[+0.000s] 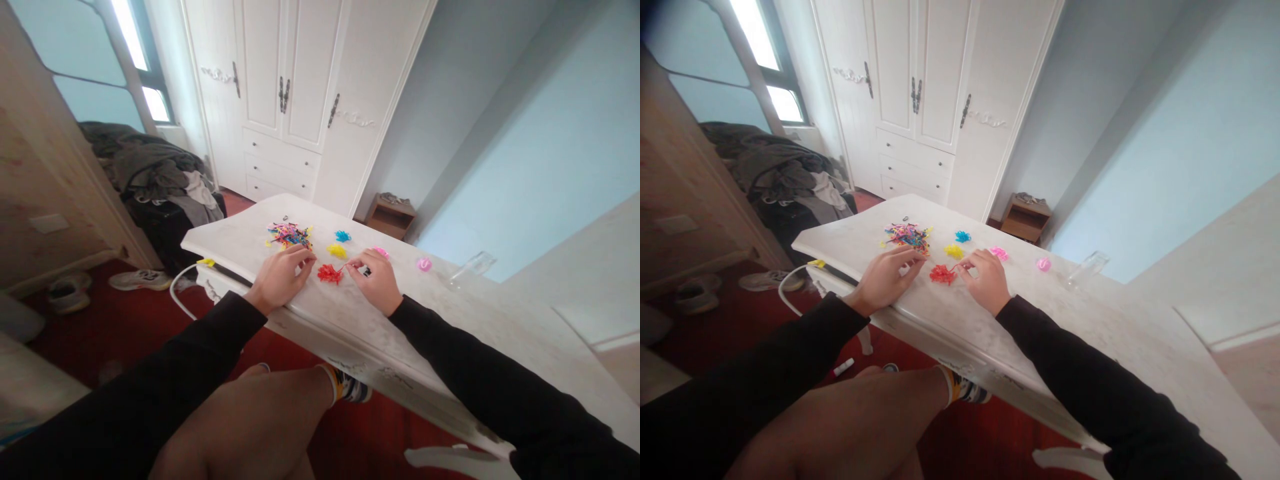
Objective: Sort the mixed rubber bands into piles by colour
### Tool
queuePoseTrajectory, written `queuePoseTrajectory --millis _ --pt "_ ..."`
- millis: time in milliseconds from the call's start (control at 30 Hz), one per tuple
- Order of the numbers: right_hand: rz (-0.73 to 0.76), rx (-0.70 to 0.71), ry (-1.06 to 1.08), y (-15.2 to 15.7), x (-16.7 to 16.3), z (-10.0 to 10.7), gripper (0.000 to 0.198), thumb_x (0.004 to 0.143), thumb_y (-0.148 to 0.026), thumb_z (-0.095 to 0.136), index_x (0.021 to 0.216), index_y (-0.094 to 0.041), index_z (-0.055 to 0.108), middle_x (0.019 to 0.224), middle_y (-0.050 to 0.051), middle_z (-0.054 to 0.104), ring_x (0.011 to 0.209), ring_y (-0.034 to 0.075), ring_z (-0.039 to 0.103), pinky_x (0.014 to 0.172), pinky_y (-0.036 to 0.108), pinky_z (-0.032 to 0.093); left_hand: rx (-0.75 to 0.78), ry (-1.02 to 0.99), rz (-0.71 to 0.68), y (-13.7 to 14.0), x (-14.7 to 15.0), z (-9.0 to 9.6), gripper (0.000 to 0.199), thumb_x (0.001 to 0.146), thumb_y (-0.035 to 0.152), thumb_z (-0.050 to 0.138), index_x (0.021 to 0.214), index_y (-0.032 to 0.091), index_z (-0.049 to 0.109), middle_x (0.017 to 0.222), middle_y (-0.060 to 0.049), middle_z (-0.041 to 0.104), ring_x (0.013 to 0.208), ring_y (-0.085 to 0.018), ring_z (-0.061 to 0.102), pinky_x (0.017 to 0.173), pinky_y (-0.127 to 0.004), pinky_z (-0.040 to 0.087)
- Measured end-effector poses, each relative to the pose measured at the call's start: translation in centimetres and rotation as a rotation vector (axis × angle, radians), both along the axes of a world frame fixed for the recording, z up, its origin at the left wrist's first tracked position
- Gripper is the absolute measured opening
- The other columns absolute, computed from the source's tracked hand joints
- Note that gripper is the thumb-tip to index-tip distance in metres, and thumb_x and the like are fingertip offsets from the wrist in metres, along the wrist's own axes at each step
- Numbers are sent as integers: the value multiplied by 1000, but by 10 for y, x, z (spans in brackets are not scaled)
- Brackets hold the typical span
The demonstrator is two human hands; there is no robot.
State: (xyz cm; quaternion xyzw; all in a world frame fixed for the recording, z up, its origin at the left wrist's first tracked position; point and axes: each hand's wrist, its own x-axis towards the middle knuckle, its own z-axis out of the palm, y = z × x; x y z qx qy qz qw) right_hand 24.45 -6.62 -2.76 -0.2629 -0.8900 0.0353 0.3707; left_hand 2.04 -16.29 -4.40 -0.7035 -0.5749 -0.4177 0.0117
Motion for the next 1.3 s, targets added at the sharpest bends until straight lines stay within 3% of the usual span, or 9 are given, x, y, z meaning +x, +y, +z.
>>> queuePoseTrajectory --millis 467,900,1033,1300 --pt "44 -60 -98 1 -1 -3 12 91 -19 65 91 -21 77 88 5 73 85 21 62 81 37 45 -21 -27 58 0 -2 2 22 94 26 50 92 18 70 94 -6 71 78 -17 65 74 -29 50" --pt "-1 -52 -99 3 -4 -5 10 89 -18 67 82 -21 74 82 3 71 82 21 62 78 35 45 -46 -32 92 -1 -4 2 19 91 25 52 89 20 70 90 -5 72 79 -18 67 72 -29 50" --pt "-10 -26 -96 -2 -5 -2 15 91 -21 63 79 -21 71 81 4 70 81 20 61 77 35 44 -38 -23 175 -2 -7 3 18 90 25 52 85 21 69 88 -5 73 81 -20 68 75 -30 50" --pt "15 -50 -107 -9 -5 -2 12 88 -15 62 84 -21 72 85 4 72 85 21 63 81 36 46 -91 -69 542 0 -38 0 17 82 29 61 90 21 74 91 -9 77 89 -28 70 80 -39 51"
